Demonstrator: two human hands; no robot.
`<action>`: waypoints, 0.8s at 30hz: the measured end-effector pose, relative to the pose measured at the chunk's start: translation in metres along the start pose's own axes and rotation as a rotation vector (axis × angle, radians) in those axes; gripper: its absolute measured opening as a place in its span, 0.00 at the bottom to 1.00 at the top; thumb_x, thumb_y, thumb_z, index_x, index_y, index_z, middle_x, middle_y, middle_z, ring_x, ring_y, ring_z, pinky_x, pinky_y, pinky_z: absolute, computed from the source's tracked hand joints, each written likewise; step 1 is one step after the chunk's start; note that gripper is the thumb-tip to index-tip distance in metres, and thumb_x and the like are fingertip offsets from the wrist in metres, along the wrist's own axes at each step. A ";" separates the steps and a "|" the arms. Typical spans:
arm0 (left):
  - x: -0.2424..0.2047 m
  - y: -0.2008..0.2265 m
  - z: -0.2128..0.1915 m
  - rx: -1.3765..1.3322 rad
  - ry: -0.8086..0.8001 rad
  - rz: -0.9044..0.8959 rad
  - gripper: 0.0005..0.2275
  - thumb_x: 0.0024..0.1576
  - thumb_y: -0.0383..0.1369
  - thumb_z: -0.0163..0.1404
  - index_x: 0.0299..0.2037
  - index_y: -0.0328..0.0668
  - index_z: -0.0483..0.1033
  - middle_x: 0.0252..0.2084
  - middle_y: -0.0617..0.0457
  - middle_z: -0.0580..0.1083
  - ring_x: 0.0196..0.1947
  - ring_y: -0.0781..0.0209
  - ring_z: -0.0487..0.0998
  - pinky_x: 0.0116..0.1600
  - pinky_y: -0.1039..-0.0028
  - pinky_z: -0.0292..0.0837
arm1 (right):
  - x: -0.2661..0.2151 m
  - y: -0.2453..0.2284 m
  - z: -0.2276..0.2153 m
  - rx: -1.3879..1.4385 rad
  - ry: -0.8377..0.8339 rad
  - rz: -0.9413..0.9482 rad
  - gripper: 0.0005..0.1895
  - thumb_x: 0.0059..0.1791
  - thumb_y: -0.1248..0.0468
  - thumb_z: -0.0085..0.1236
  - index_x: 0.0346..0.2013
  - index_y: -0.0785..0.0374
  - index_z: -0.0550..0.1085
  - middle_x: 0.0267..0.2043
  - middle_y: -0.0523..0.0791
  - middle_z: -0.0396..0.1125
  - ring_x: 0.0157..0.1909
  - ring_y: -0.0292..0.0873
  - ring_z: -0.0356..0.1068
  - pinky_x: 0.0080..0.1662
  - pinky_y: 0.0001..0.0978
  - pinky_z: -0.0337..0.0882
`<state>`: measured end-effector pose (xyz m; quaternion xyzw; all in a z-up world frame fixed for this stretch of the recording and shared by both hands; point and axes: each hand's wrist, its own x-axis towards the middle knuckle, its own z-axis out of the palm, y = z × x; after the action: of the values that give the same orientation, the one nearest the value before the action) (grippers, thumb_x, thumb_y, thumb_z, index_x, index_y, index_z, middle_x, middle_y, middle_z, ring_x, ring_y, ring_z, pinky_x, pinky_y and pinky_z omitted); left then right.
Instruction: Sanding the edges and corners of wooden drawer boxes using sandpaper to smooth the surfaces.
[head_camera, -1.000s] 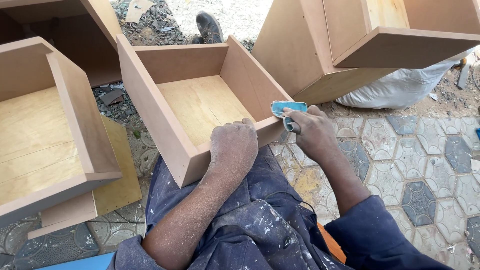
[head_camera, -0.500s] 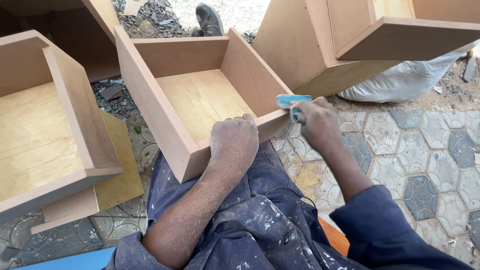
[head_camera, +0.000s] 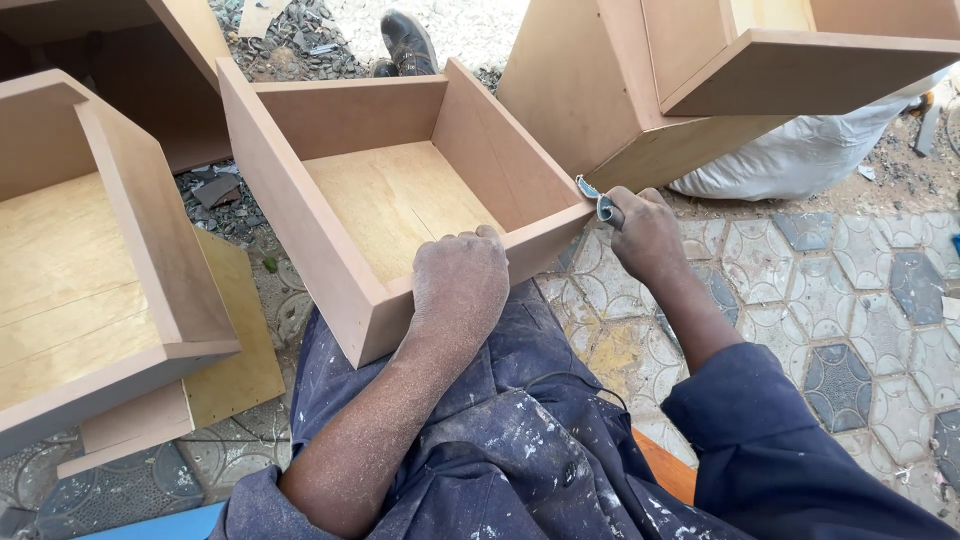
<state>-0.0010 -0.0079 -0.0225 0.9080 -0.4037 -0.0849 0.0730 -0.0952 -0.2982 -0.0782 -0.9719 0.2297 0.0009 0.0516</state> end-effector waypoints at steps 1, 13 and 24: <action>-0.001 0.000 -0.002 -0.001 0.004 0.002 0.18 0.61 0.38 0.48 0.55 0.34 0.77 0.29 0.43 0.79 0.34 0.46 0.84 0.34 0.60 0.77 | -0.001 0.000 -0.005 -0.002 0.004 0.001 0.05 0.53 0.58 0.51 0.42 0.42 0.72 0.35 0.43 0.69 0.53 0.46 0.68 0.53 0.43 0.70; 0.005 0.002 0.009 -0.021 0.059 -0.021 0.18 0.61 0.40 0.49 0.53 0.34 0.78 0.28 0.45 0.79 0.33 0.48 0.84 0.33 0.61 0.77 | -0.048 -0.118 -0.040 -0.076 0.296 -0.559 0.23 0.54 0.39 0.41 0.35 0.47 0.78 0.32 0.40 0.76 0.47 0.43 0.70 0.49 0.33 0.67; 0.003 0.005 -0.004 -0.044 -0.017 -0.034 0.17 0.61 0.36 0.48 0.54 0.32 0.78 0.30 0.42 0.79 0.35 0.46 0.84 0.35 0.59 0.78 | -0.019 -0.065 -0.020 -0.204 0.161 -0.435 0.15 0.55 0.47 0.50 0.37 0.48 0.80 0.37 0.41 0.78 0.48 0.41 0.72 0.47 0.33 0.68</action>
<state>-0.0016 -0.0129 -0.0177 0.9122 -0.3867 -0.1026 0.0883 -0.0839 -0.2340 -0.0512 -0.9955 0.0173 -0.0646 -0.0665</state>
